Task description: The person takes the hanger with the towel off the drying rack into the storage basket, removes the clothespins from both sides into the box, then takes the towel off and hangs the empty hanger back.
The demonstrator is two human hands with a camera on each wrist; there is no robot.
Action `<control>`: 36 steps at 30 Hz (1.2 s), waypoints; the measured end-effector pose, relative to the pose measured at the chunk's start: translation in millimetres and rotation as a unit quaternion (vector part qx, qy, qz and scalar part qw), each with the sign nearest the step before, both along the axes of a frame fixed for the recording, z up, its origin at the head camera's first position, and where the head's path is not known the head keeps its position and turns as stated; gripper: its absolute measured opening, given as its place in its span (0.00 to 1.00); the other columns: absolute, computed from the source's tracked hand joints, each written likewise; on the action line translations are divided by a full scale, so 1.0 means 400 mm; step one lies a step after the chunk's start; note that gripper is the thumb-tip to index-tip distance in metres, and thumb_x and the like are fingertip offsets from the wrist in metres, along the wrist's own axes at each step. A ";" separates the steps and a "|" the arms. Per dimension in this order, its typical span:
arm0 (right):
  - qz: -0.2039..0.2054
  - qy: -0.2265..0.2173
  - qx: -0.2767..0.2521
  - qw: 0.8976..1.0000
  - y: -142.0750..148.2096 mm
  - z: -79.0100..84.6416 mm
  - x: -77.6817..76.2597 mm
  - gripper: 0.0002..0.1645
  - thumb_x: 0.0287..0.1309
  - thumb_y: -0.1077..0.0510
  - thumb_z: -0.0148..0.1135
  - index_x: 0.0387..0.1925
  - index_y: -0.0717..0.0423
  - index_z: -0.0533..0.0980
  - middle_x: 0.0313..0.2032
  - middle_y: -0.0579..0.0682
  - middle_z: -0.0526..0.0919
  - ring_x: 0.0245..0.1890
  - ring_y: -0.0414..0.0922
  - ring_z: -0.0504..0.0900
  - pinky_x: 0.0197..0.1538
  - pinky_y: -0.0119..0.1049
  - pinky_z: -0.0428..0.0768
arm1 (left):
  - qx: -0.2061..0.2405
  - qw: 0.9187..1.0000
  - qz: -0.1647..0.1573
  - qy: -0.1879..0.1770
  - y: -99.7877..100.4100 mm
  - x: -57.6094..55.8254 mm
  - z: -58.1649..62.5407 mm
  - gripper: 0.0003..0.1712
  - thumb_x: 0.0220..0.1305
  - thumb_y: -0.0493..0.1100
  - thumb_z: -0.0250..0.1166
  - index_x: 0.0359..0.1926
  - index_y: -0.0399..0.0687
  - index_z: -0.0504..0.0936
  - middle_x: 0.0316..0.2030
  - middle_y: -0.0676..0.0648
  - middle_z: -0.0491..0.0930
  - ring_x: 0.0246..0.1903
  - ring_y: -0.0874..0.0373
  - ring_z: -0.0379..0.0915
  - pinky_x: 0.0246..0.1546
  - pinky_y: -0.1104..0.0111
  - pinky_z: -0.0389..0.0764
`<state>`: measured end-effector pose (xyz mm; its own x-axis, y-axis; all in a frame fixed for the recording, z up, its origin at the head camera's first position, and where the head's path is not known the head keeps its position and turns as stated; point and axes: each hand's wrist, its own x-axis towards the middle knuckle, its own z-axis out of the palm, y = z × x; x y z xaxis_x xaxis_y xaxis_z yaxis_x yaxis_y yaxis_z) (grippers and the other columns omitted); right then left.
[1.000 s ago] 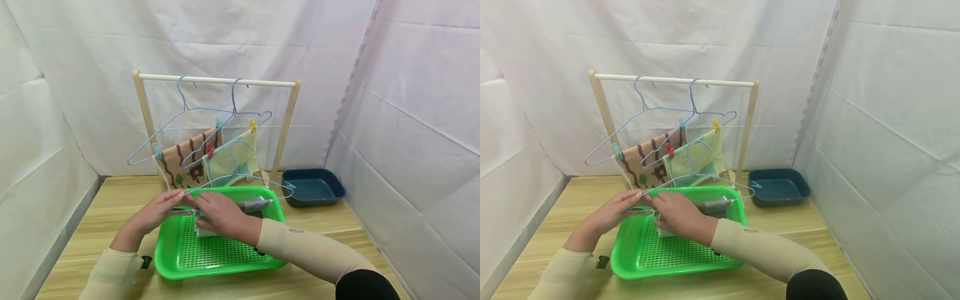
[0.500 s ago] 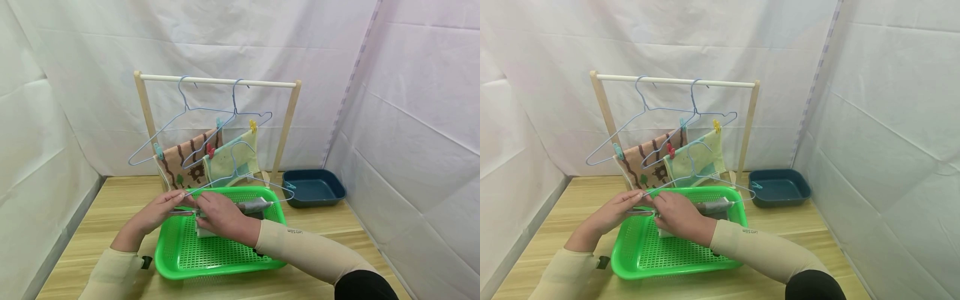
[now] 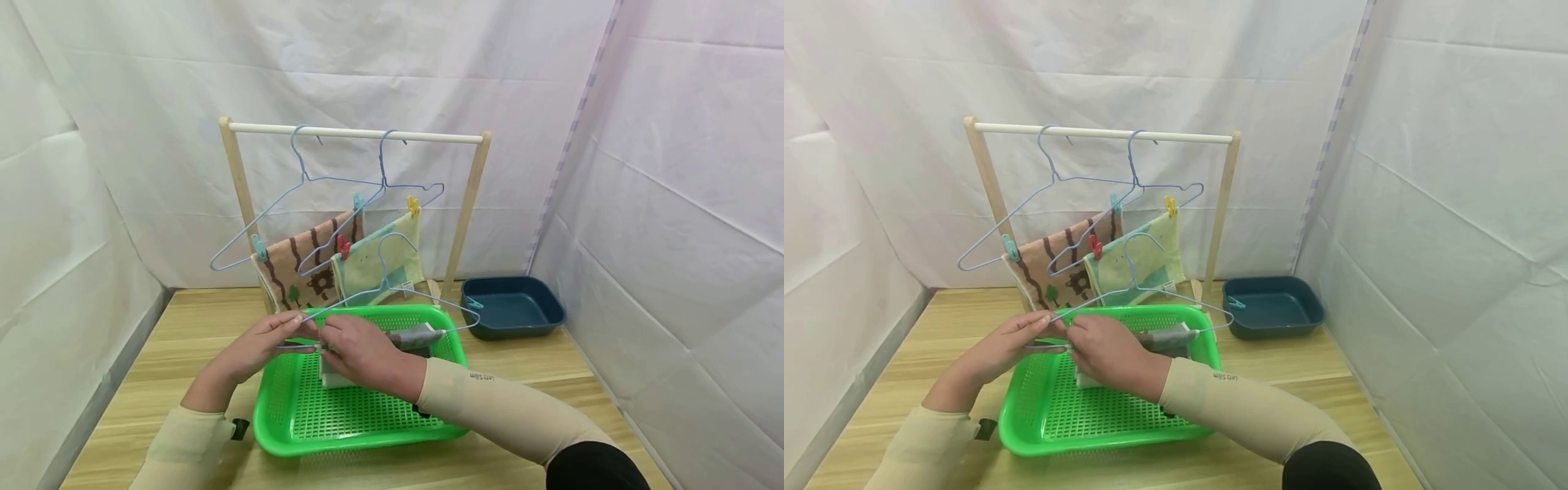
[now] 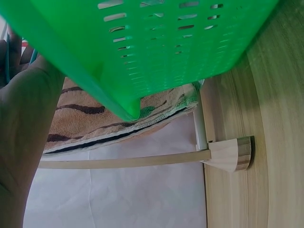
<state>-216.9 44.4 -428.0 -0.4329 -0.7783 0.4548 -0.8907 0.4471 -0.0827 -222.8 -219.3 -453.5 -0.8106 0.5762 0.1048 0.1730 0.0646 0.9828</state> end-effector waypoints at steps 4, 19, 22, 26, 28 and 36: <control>0.000 -0.010 -0.001 1.000 -0.001 0.002 0.001 0.07 0.70 0.62 0.77 0.40 0.51 0.83 0.33 0.42 0.76 0.32 0.39 0.70 0.36 0.30 0.72 | 0.002 1.000 0.002 0.001 -0.001 0.001 0.000 0.27 0.94 0.46 0.43 0.67 0.27 0.77 0.60 0.39 0.87 0.63 0.45 0.84 0.63 0.60 0.86; -0.002 -0.019 -0.007 1.000 0.004 0.016 0.008 0.08 0.73 0.60 0.75 0.40 0.51 0.81 0.38 0.43 0.80 0.39 0.39 0.80 0.44 0.29 0.80 | 0.005 1.000 0.006 0.000 0.001 0.004 0.003 0.26 0.94 0.46 0.42 0.65 0.29 0.79 0.60 0.40 0.87 0.63 0.45 0.84 0.63 0.58 0.87; 0.008 -0.017 -0.019 1.000 0.006 0.017 0.007 0.08 0.72 0.60 0.76 0.39 0.52 0.81 0.38 0.43 0.80 0.38 0.39 0.79 0.43 0.28 0.79 | 0.009 1.000 0.003 0.002 -0.001 0.004 0.004 0.27 0.94 0.47 0.41 0.64 0.29 0.78 0.60 0.41 0.87 0.63 0.46 0.84 0.63 0.57 0.87; 0.015 -0.009 -0.026 1.000 0.008 0.017 0.006 0.06 0.72 0.61 0.76 0.39 0.51 0.84 0.37 0.43 0.80 0.37 0.38 0.78 0.42 0.26 0.78 | 0.013 1.000 0.003 0.005 -0.002 0.005 0.006 0.27 0.94 0.47 0.41 0.64 0.29 0.78 0.60 0.40 0.87 0.62 0.49 0.85 0.63 0.57 0.87; 0.015 -0.011 -0.031 0.999 0.009 0.017 0.006 0.05 0.72 0.61 0.76 0.41 0.52 0.85 0.37 0.43 0.81 0.37 0.38 0.79 0.42 0.26 0.79 | 0.014 1.000 0.003 0.006 -0.002 0.005 0.006 0.27 0.94 0.47 0.41 0.64 0.29 0.78 0.60 0.40 0.87 0.63 0.49 0.84 0.63 0.57 0.87; 0.014 -0.016 -0.051 0.998 0.017 0.014 0.005 0.06 0.70 0.62 0.78 0.41 0.53 0.85 0.36 0.43 0.80 0.36 0.38 0.79 0.41 0.27 0.79 | 0.020 1.000 -0.004 0.012 0.003 0.003 0.013 0.26 0.94 0.45 0.41 0.64 0.28 0.78 0.61 0.38 0.87 0.63 0.49 0.84 0.63 0.56 0.87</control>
<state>-215.0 51.0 -422.4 -0.4275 -0.7403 0.5189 -0.8988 0.4097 -0.1560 -221.6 -217.9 -448.4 -0.8028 0.5776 0.1478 0.1978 0.0242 0.9799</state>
